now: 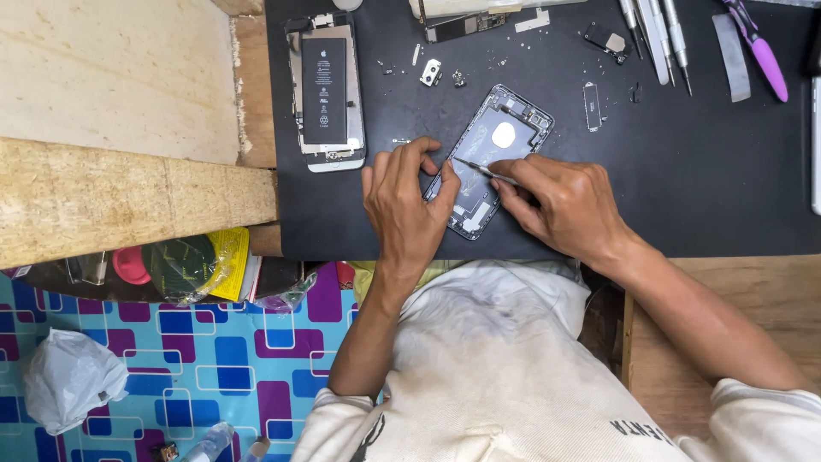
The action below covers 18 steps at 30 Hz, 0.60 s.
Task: A person is cleaning the inner frame of a mobile phone by scraping off old adhesive with a screwdriver to prepare for reassembly.
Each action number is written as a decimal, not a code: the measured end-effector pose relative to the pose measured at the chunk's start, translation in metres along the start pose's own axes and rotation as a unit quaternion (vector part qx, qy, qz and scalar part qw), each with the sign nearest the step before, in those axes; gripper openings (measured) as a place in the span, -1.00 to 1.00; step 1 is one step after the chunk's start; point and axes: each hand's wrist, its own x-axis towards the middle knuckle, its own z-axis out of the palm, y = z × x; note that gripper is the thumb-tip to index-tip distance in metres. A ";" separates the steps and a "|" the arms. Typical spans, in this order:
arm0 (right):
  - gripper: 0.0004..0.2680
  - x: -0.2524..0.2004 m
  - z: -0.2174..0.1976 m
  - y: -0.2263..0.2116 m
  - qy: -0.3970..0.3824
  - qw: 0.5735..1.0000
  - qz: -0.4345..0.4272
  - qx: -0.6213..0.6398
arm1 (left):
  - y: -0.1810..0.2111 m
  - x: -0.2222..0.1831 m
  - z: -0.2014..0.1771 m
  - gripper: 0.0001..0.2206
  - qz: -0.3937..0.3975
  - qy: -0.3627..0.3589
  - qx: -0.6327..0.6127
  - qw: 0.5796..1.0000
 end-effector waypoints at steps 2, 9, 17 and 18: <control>-0.94 0.001 0.000 -0.002 0.004 1.000 -0.003 0.002 | 0.001 0.001 -0.001 -0.79 0.001 -0.001 -0.003 1.000; -0.95 0.000 0.002 -0.001 0.013 1.000 -0.010 -0.006 | 0.003 0.001 -0.002 -0.80 0.003 -0.001 -0.007 1.000; -0.95 0.002 0.002 -0.002 0.014 1.000 -0.014 -0.009 | 0.004 0.002 -0.003 -0.80 0.005 0.000 -0.007 1.000; -0.95 0.002 0.003 -0.002 0.015 1.000 -0.015 -0.011 | 0.004 0.002 -0.003 -0.80 0.005 0.001 -0.007 1.000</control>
